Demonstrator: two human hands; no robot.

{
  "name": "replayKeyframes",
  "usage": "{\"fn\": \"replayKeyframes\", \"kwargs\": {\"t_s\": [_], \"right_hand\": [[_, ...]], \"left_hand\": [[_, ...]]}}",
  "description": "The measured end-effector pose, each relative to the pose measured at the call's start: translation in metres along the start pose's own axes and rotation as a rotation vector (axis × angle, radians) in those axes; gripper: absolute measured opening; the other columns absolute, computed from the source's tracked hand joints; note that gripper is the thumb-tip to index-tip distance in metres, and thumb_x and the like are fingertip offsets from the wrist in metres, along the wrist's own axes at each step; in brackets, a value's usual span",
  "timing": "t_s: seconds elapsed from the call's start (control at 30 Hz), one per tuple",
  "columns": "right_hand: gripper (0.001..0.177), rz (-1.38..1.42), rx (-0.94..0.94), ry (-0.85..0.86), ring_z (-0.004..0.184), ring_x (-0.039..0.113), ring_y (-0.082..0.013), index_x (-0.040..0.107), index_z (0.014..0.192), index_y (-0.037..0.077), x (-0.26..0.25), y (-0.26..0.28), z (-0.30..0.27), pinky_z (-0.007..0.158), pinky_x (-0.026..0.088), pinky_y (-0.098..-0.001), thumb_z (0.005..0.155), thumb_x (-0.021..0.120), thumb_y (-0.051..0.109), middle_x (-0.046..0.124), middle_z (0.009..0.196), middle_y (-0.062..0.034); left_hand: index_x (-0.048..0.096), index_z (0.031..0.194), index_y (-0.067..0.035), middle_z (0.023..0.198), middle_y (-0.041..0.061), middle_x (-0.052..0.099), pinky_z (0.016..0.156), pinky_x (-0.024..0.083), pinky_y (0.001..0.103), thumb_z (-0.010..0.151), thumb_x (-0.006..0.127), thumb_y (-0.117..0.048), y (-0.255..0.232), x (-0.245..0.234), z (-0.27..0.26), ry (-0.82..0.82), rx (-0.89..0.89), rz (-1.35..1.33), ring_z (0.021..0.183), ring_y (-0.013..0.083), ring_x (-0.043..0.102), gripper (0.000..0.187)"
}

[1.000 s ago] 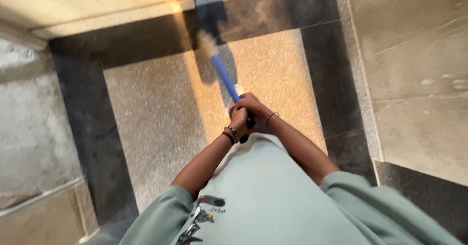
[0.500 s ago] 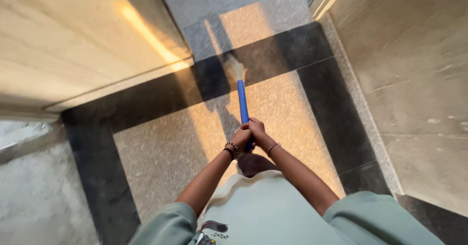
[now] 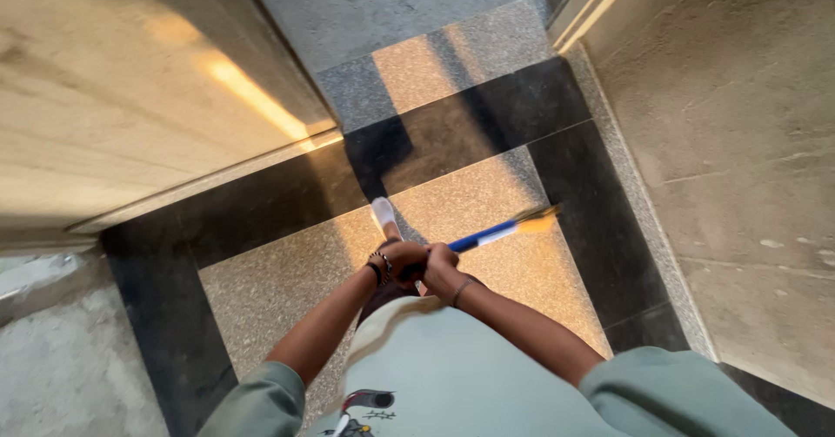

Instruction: The person sweeps a concrete floor with a broom, moving dust across various areas of the room and towards a balcony edge.

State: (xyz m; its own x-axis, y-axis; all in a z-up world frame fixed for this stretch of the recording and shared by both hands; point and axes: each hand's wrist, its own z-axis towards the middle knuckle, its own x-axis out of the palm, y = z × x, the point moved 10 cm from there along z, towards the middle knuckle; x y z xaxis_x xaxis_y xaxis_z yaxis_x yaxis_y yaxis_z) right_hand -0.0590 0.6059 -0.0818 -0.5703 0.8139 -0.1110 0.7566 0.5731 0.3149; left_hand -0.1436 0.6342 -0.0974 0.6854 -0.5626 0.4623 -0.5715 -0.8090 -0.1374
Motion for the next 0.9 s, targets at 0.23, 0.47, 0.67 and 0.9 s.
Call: {"fn": "replayKeyframes", "kwargs": {"t_s": [0.23,0.47,0.67,0.9], "right_hand": [[0.029,-0.105,0.014,0.228,0.063,0.065,-0.0343,0.056,0.102,-0.013,0.12,0.027,0.042,0.053,0.055,-0.0471,0.083,0.061,0.009,0.065,0.085,-0.0218],[0.035,-0.279,-0.286,0.483,0.068,0.063,-0.0239,0.059,0.113,0.0,0.203,0.116,0.03,0.059,0.054,-0.0397,0.08,0.07,0.005,0.064,0.086,-0.0135],[0.041,-0.085,-0.439,0.339,0.076,0.062,-0.0219,0.061,0.118,0.005,0.213,0.16,-0.033,0.067,0.054,-0.037,0.078,0.07,0.001,0.065,0.089,-0.0114],[0.027,-0.001,-0.154,0.036,0.07,0.064,-0.0354,0.055,0.107,0.005,0.179,0.191,-0.048,0.058,0.053,-0.0523,0.083,0.064,0.012,0.063,0.089,-0.019]], "left_hand": [[0.051,0.089,0.003,0.064,0.012,0.056,0.036,0.04,0.039,0.092,0.059,-0.014,-0.091,-0.09,-0.059,-0.411,0.226,0.09,0.045,0.0225,0.053,0.02],[0.058,0.086,0.0,0.063,0.013,0.061,0.037,0.045,0.038,0.088,0.054,-0.008,-0.159,-0.112,-0.082,-0.523,0.397,-0.092,0.046,0.0242,0.06,0.009],[0.057,0.077,0.0,0.058,0.012,0.058,0.033,0.042,0.039,0.091,0.053,-0.013,-0.198,-0.113,-0.129,-0.434,0.264,0.14,0.043,0.024,0.059,0.019],[0.069,0.069,-0.003,0.058,0.012,0.066,0.039,0.048,0.037,0.089,0.055,-0.013,-0.258,-0.098,-0.037,-0.129,0.291,0.776,0.046,0.0204,0.064,0.027]]}}
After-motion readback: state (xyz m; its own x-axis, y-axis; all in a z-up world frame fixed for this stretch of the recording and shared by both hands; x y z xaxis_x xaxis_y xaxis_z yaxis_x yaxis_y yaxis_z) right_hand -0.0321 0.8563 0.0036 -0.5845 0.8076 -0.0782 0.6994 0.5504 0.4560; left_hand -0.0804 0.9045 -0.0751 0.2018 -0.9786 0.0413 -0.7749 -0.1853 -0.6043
